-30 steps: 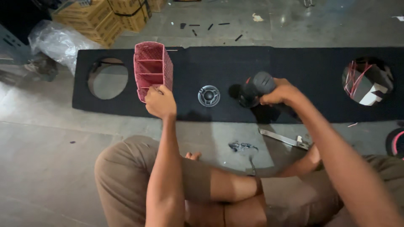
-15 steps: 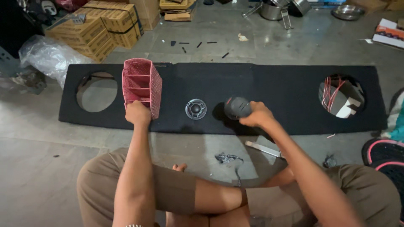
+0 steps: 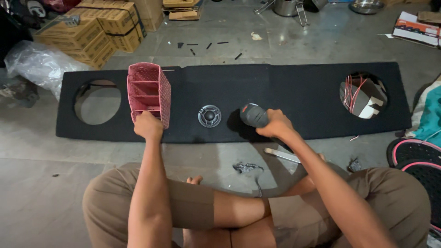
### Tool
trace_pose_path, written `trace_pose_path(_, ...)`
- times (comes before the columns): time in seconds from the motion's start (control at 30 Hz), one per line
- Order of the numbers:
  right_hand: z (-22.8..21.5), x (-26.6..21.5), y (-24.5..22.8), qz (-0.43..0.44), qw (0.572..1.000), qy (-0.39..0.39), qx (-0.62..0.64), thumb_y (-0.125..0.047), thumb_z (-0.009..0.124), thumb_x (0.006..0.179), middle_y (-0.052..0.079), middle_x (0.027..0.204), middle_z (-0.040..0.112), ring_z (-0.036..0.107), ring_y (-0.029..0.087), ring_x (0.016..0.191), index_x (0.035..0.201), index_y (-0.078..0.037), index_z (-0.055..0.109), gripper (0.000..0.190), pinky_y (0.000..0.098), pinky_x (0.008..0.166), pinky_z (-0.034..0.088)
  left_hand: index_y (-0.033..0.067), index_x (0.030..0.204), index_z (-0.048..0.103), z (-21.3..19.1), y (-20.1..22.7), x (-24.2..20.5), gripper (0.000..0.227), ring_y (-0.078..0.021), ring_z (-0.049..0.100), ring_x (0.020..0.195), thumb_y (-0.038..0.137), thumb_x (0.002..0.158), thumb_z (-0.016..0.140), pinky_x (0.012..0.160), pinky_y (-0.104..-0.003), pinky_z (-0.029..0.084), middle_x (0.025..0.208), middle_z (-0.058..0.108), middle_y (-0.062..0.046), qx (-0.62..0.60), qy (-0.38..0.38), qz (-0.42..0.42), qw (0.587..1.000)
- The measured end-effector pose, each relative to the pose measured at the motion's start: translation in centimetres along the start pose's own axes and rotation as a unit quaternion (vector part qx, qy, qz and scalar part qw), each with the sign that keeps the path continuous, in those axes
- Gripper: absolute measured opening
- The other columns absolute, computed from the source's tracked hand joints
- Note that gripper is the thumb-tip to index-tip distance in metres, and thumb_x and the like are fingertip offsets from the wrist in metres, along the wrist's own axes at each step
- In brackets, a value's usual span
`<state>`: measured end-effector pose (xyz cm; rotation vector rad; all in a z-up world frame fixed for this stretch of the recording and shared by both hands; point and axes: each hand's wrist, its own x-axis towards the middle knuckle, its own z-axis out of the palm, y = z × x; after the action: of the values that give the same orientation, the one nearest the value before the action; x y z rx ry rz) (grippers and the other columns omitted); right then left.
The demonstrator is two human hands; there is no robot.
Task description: The person is installing two circular speaker components onto a black rectangular panel. They use a cordless drill to secure the components with screws, picking them from a pink organizer. The person sits on the floor during the process.
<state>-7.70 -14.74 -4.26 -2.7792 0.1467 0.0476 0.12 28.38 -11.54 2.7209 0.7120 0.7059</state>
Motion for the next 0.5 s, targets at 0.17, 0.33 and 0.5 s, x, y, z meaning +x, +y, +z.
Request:
trace_pose_path(0.17,-2.2,-0.6,0.0,-0.001,0.997,-0.004,0.079,-0.032,0.087,0.061,0.022,0.100,0.074,0.073,0.036,0.094,0.105,-0.002,0.073,0.055,0.0429,0.083,0.059,0.0055,0.086,0.075,0.7,-0.6,-1.1,0.019,-0.0421,0.073,0.086,0.017,0.071,0.076,0.071,-0.052,0.058,0.096,0.073,-0.020,-0.040,0.073,0.030,0.996)
trace_pose_path(0.33,-6.4,-1.3,1.7,-0.096,0.975,0.073,0.188,-0.010,0.086,0.055,0.010,0.081,0.077,0.072,0.018,0.072,0.088,-0.003,0.077,0.035,0.0335,0.069,0.056,0.0051,0.084,0.073,1.2,-0.3,-1.1,0.022,-0.0435,0.072,0.081,0.020,0.068,0.078,0.068,-0.054,0.057,0.092,0.071,-0.021,-0.059,0.094,0.041,0.993)
trace_pose_path(0.5,-5.7,-1.4,3.2,-0.006,0.939,0.060,0.338,-0.003,0.079,0.068,0.009,0.080,0.077,0.070,0.015,0.064,0.088,0.000,0.077,0.020,0.0314,0.061,0.056,0.0043,0.090,0.070,-1.0,0.4,-1.7,0.022,-0.0440,0.072,0.087,0.020,0.076,0.074,0.074,-0.054,0.057,0.097,0.071,-0.021,-0.072,0.066,-0.009,0.995)
